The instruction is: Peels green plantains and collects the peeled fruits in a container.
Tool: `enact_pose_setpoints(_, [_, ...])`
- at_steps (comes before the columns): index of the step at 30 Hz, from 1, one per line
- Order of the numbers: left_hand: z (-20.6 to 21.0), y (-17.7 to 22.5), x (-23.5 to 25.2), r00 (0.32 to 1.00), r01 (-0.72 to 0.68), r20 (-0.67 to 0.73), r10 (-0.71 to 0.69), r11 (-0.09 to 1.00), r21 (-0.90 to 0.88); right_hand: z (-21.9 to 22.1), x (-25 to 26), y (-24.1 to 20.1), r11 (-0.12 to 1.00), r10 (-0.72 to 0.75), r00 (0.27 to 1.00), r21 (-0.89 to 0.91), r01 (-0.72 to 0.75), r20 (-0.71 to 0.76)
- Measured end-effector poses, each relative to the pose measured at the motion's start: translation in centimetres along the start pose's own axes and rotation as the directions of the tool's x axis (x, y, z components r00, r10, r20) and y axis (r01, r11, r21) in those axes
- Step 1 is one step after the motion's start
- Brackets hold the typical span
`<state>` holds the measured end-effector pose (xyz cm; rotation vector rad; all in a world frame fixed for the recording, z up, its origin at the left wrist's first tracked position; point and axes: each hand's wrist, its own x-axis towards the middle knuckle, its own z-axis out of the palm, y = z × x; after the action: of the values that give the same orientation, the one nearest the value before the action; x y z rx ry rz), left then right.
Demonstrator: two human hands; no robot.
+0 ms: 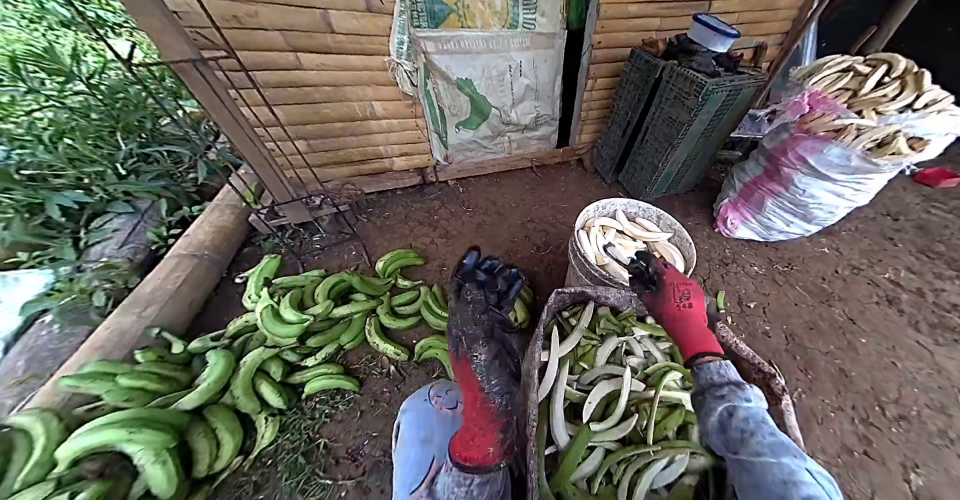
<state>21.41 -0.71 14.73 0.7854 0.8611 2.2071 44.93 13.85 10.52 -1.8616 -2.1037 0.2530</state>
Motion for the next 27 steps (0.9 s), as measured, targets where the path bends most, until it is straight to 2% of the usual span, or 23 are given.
enact_pose_setpoints(2, [-3.5, 5.0, 1.6, 0.976, -0.217, 0.019, 0.218, 0.976, -0.019, 1.7, 4.2, 2.3, 0.994, -0.013, 1.0, -0.108, 0.014, 0.007])
enact_pose_setpoints(4, [-7.9, 8.6, 2.9, 0.903, -0.413, -0.064, 0.425, 0.899, 0.145, 4.2, 7.0, 4.5, 0.989, -0.026, 0.995, -0.14, 0.04, 0.099])
enact_pose_setpoints(5, [-10.6, 9.5, 3.2, 0.865, -0.443, -0.116, 0.488, 0.852, 0.281, 4.9, 7.9, 5.1, 0.989, -0.026, 0.988, -0.138, 0.047, 0.153])
enact_pose_setpoints(6, [-13.5, 9.6, 3.4, 0.841, -0.405, -0.168, 0.514, 0.804, 0.435, 4.9, 8.7, 5.5, 0.988, -0.023, 0.978, -0.142, 0.054, 0.207])
enact_pose_setpoints(7, [-16.7, 8.9, 3.4, 0.836, -0.304, -0.237, 0.495, 0.778, 0.55, 4.5, 9.7, 6.0, 0.985, -0.024, 0.964, -0.16, 0.068, 0.264])
enact_pose_setpoints(8, [-19.9, 7.7, 3.3, 0.85, -0.152, -0.31, 0.426, 0.763, 0.629, 4.0, 10.5, 6.3, 0.981, -0.029, 0.947, -0.174, 0.089, 0.321])
enact_pose_setpoints(10, [-26.2, 3.9, 2.5, 0.895, 0.197, -0.414, 0.17, 0.681, 0.706, 3.1, 11.3, 6.6, 0.97, -0.011, 0.919, -0.22, 0.106, 0.394])
enact_pose_setpoints(12, [-32.5, -1.8, 1.7, 0.887, 0.455, -0.44, -0.142, 0.437, 0.776, 2.6, 11.0, 6.3, 0.968, 0.013, 0.918, -0.236, 0.088, 0.396])
enact_pose_setpoints(13, [-34.6, -4.7, 1.2, 0.847, 0.518, -0.436, -0.304, 0.282, 0.808, 2.6, 10.2, 6.0, 0.97, 0.014, 0.936, -0.231, 0.072, 0.352])
enact_pose_setpoints(15, [-36.6, -10.0, 1.1, 0.722, 0.501, -0.423, -0.547, -0.009, 0.866, 2.2, 7.4, 4.5, 0.978, -0.006, 0.977, -0.204, 0.051, 0.215])
enact_pose_setpoints(17, [-36.5, -14.0, 1.3, 0.617, 0.411, -0.46, -0.638, -0.237, 0.88, 1.8, 4.2, 2.4, 0.984, -0.041, 0.989, -0.168, 0.065, 0.142])
enact_pose_setpoints(18, [-36.2, -15.5, 1.3, 0.596, 0.369, -0.48, -0.643, -0.312, 0.876, 1.9, 2.6, 1.7, 0.986, -0.068, 0.988, -0.144, 0.088, 0.138])
enact_pose_setpoints(20, [-35.4, -17.1, 1.3, 0.583, 0.328, -0.505, -0.636, -0.384, 0.863, 2.1, -0.3, 0.8, 0.985, -0.118, 0.982, -0.105, 0.133, 0.145])
enact_pose_setpoints(22, [-34.8, -18.1, 1.4, 0.599, 0.348, -0.524, -0.605, -0.393, 0.851, 1.7, -2.8, 0.4, 0.987, -0.104, 0.98, -0.101, 0.122, 0.167])
enact_pose_setpoints(23, [-34.9, -18.4, 1.3, 0.586, 0.361, -0.544, -0.601, -0.407, 0.839, 1.3, -4.0, 0.5, 0.99, -0.099, 0.979, -0.082, 0.115, 0.176])
enact_pose_setpoints(25, [-35.1, -17.5, 1.5, 0.517, 0.367, -0.563, -0.645, -0.427, 0.826, 0.9, -6.4, 1.3, 0.992, -0.117, 0.971, -0.029, 0.126, 0.208])
enact_pose_setpoints(26, [-35.1, -16.4, 1.7, 0.479, 0.398, -0.559, -0.677, -0.4, 0.825, 0.7, -7.5, 1.6, 0.99, -0.134, 0.964, -0.006, 0.139, 0.231])
enact_pose_setpoints(27, [-35.2, -15.4, 1.9, 0.486, 0.468, -0.538, -0.688, -0.315, 0.826, 0.4, -8.6, 1.8, 0.99, -0.144, 0.958, 0.02, 0.143, 0.248])
